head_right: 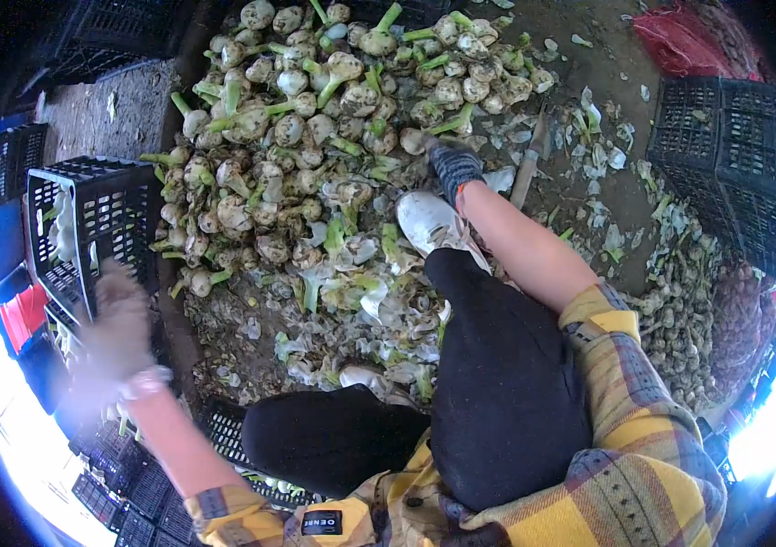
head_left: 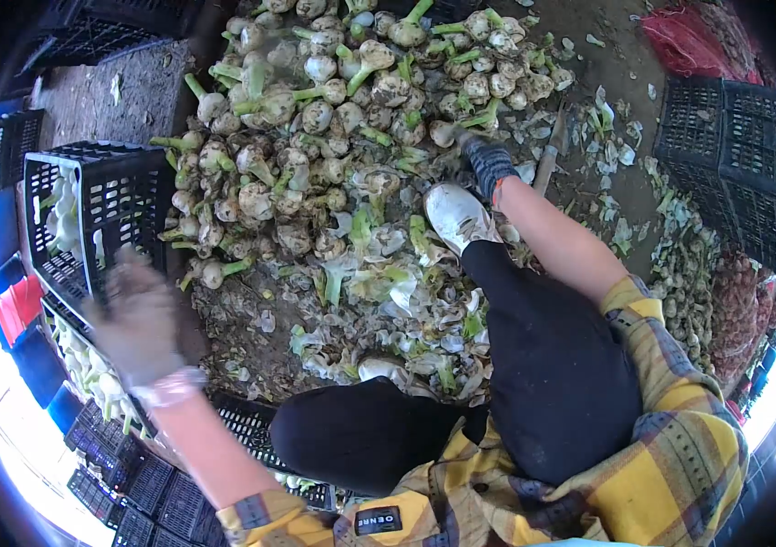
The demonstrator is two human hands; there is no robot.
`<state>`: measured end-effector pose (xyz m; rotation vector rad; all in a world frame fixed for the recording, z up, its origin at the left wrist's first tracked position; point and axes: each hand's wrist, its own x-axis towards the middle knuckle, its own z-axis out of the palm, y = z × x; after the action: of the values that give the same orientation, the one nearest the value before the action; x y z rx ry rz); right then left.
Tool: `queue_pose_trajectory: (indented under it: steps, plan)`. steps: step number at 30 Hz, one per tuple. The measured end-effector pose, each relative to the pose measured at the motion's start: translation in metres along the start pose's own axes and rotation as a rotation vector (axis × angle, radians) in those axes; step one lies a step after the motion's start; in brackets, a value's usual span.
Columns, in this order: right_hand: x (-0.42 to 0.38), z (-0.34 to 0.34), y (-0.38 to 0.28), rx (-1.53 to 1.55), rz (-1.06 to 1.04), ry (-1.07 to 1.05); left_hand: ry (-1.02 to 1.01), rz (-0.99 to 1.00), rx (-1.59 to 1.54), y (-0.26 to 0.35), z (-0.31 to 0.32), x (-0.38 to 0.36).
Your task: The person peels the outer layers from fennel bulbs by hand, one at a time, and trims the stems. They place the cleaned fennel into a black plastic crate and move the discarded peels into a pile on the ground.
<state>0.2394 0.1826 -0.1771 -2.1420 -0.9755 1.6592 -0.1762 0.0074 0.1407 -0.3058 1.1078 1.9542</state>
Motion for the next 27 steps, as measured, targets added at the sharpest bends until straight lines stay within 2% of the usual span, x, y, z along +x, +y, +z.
queue_pose_trajectory:
  steps: [2,4,6,9,10,12,13,14,16,19,23,24,26,27]
  plan:
    - [-0.050,-0.007,-0.044,0.033,-0.002,-0.018,-0.108,-0.211,-0.018,-0.068,0.009,-0.020]
    - [0.000,-0.001,-0.014,0.203,0.056,-0.032,0.068,-0.297,0.097,-0.124,0.036,-0.048]
    - [-0.027,-0.005,-0.036,0.248,0.104,-0.042,0.037,-0.323,0.221,-0.159,0.040,-0.059]
    - [-0.040,0.002,-0.041,-0.181,-0.057,-0.059,-0.160,-0.143,0.778,-0.189,0.030,-0.063]
    - [-0.052,0.002,-0.042,-0.157,-0.109,-0.203,-0.227,-0.088,1.047,-0.194,0.020,-0.057]
    - [-0.109,0.000,-0.079,-0.103,-0.213,-0.499,-0.202,-0.160,1.030,-0.201,0.031,-0.058]
    - [-0.111,0.008,-0.088,-0.836,-0.761,-0.462,-0.197,-0.075,1.001,-0.210,0.028,-0.058]
    - [-0.127,0.016,-0.101,-0.584,-0.515,-0.589,-0.195,0.012,0.971,-0.220,0.019,-0.053]
    - [-0.169,0.024,-0.123,-0.080,-0.002,-0.788,-0.258,-0.030,0.945,-0.223,0.016,-0.049]
    - [-0.179,0.032,-0.125,-0.192,-0.593,-0.897,-0.242,0.093,0.958,-0.226,-0.004,-0.037]
    - [-0.186,0.039,-0.123,-0.189,-0.561,-0.834,-0.303,0.169,1.011,-0.221,-0.019,-0.026]
    - [-0.188,0.040,-0.121,-0.122,-0.492,-0.837,-0.323,0.188,1.035,-0.223,-0.021,-0.025]
    - [-0.194,0.041,-0.117,0.011,-0.355,-0.836,-0.242,0.182,0.870,-0.239,-0.030,-0.021]
    - [-0.188,0.044,-0.111,0.007,-0.586,-0.826,-0.235,0.175,0.825,-0.242,-0.033,-0.020]
